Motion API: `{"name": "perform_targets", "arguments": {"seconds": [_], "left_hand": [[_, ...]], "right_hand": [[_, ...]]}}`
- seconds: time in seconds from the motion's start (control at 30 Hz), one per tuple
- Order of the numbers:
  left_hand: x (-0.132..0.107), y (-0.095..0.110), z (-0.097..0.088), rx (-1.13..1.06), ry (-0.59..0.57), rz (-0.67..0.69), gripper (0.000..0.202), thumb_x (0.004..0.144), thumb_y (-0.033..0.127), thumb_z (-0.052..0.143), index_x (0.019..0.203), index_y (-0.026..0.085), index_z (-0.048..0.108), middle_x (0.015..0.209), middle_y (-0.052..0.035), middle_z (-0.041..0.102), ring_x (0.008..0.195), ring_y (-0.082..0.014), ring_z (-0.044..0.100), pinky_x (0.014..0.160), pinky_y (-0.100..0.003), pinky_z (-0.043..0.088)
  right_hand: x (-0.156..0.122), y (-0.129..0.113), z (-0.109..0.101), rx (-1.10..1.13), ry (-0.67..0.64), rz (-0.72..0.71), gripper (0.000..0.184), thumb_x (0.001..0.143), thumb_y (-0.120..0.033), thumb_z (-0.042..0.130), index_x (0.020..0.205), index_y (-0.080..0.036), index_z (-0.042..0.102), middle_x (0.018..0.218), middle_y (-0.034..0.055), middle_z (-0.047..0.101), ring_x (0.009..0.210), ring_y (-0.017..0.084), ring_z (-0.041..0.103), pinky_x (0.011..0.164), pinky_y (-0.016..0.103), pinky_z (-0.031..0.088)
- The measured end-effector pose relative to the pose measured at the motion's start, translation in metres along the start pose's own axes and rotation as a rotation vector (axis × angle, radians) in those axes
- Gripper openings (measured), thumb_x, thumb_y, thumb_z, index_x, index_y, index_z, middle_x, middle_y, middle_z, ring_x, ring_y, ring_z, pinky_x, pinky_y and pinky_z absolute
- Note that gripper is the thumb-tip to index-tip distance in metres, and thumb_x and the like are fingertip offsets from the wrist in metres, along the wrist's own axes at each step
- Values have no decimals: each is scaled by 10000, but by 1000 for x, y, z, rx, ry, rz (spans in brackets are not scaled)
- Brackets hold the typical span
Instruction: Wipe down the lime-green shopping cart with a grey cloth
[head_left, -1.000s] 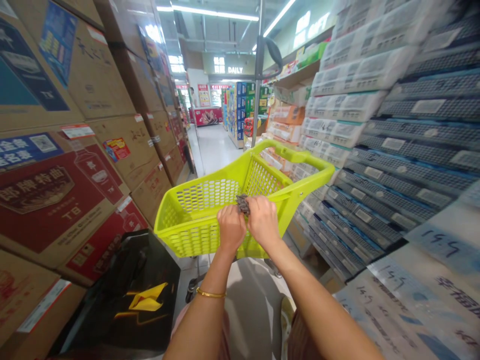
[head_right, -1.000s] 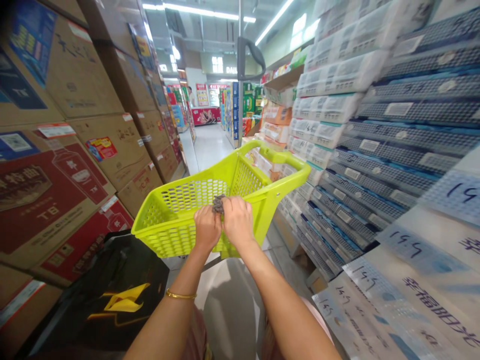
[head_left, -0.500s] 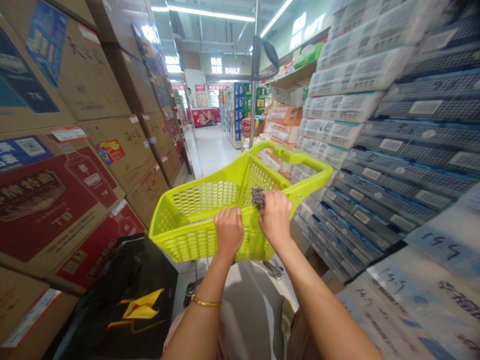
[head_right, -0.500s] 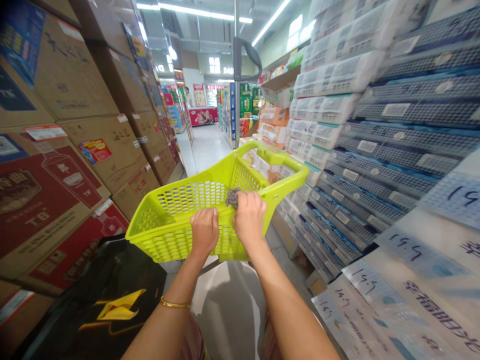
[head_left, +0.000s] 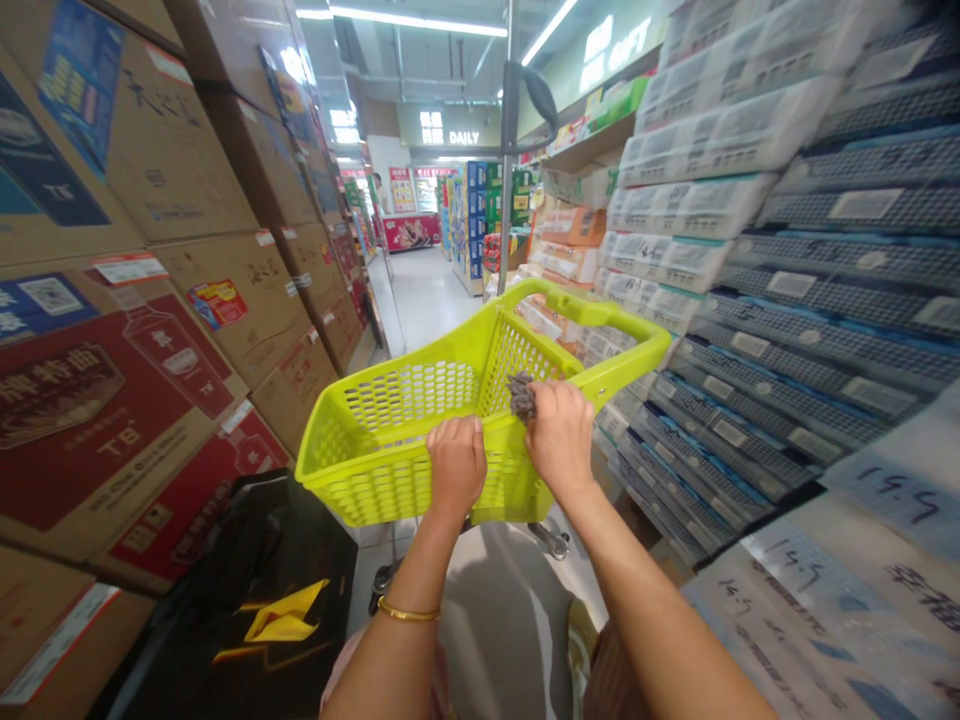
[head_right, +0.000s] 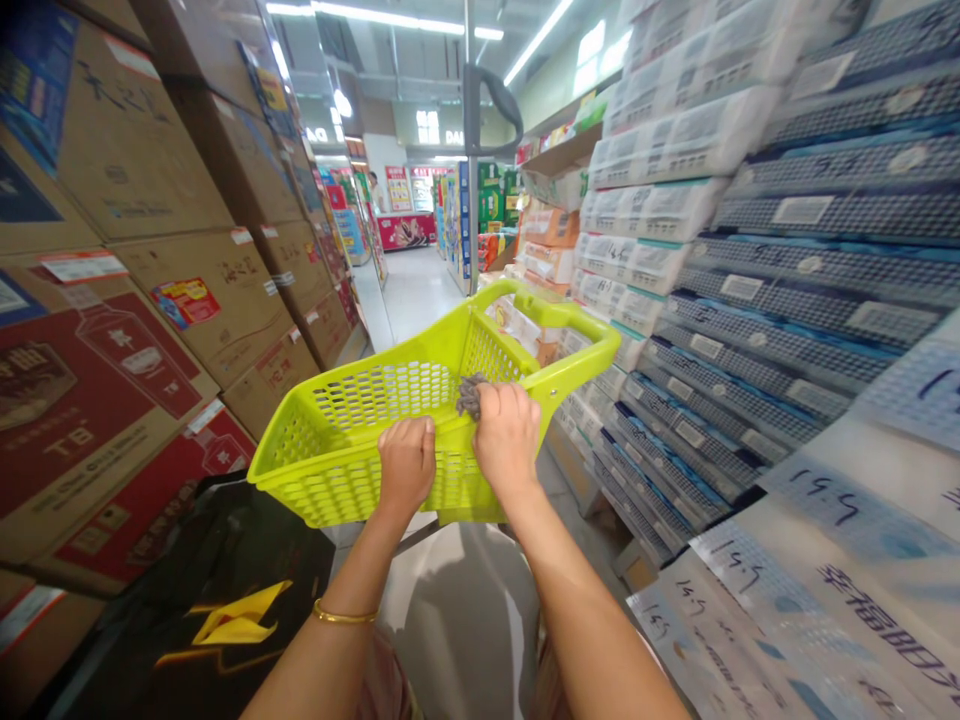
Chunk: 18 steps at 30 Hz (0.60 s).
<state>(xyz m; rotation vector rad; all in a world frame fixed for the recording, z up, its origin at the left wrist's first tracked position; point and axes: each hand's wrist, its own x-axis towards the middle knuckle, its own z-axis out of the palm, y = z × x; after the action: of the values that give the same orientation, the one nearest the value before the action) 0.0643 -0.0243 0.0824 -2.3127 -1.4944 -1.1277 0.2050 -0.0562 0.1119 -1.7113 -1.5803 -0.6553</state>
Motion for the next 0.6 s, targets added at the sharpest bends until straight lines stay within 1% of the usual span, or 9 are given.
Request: {"name": "perform_targets", "arguments": {"seconds": [0.07,0.13,0.23,0.3,0.4,0.47,0.53,0.6], "left_hand": [[0,0,1,-3,1,-1,297,938,257,306,849,184,580,791,-51,622,791,-193,534,723,-322,319],[-1,1,1,-8,4,-1,296,937,255,308,847,185,580,780,-49,619,782,-194,531,717,-323,317],[-1,1,2,-8,18,-14,299,934,257,310,828,184,579,767,-50,616,771,-197,527,708,-326,314],[-1,2,2,-12,22,-22,301,931,254,308,819,185,578,765,-53,615,764,-200,525,705,-329,315],[-1,0,3,-23,24,-32,270,907,229,329,789,177,566,763,-66,607,751,-207,522,696,-333,324],[-1,-1,4,-20,24,-36,240,886,217,352,759,174,552,757,-72,596,744,-210,520,690,-335,329],[0,-2,4,-13,17,-30,238,883,217,355,747,176,546,753,-72,594,744,-210,521,689,-334,331],[0,-2,3,-14,7,-18,266,904,229,332,773,178,558,763,-66,604,757,-205,528,694,-332,330]], "right_hand": [[4,12,-3,-12,65,57,368,744,-81,408,1072,-181,541,1047,107,575,1038,243,443,850,362,319],[6,18,-4,-4,110,90,391,728,-72,402,1080,-180,532,1050,112,567,1056,249,438,858,376,319],[3,12,-1,24,113,84,384,734,-74,396,1080,-178,529,1062,110,561,1075,247,429,878,381,312],[-2,-1,4,59,61,38,360,751,-84,400,1071,-177,535,1067,104,562,1074,237,429,881,369,309],[-12,-24,11,142,-74,-103,339,785,-93,397,1077,-181,544,1061,94,572,1066,216,436,873,342,309],[-15,-35,13,160,-123,-145,321,815,-118,395,1091,-182,545,1060,95,576,1067,213,437,869,334,309],[-14,-37,12,144,-153,-154,311,831,-140,400,1102,-188,544,1049,93,581,1049,213,446,854,328,311],[-9,-31,8,109,-156,-148,321,820,-131,414,1106,-191,545,1035,89,588,1028,214,455,839,327,312]]}}
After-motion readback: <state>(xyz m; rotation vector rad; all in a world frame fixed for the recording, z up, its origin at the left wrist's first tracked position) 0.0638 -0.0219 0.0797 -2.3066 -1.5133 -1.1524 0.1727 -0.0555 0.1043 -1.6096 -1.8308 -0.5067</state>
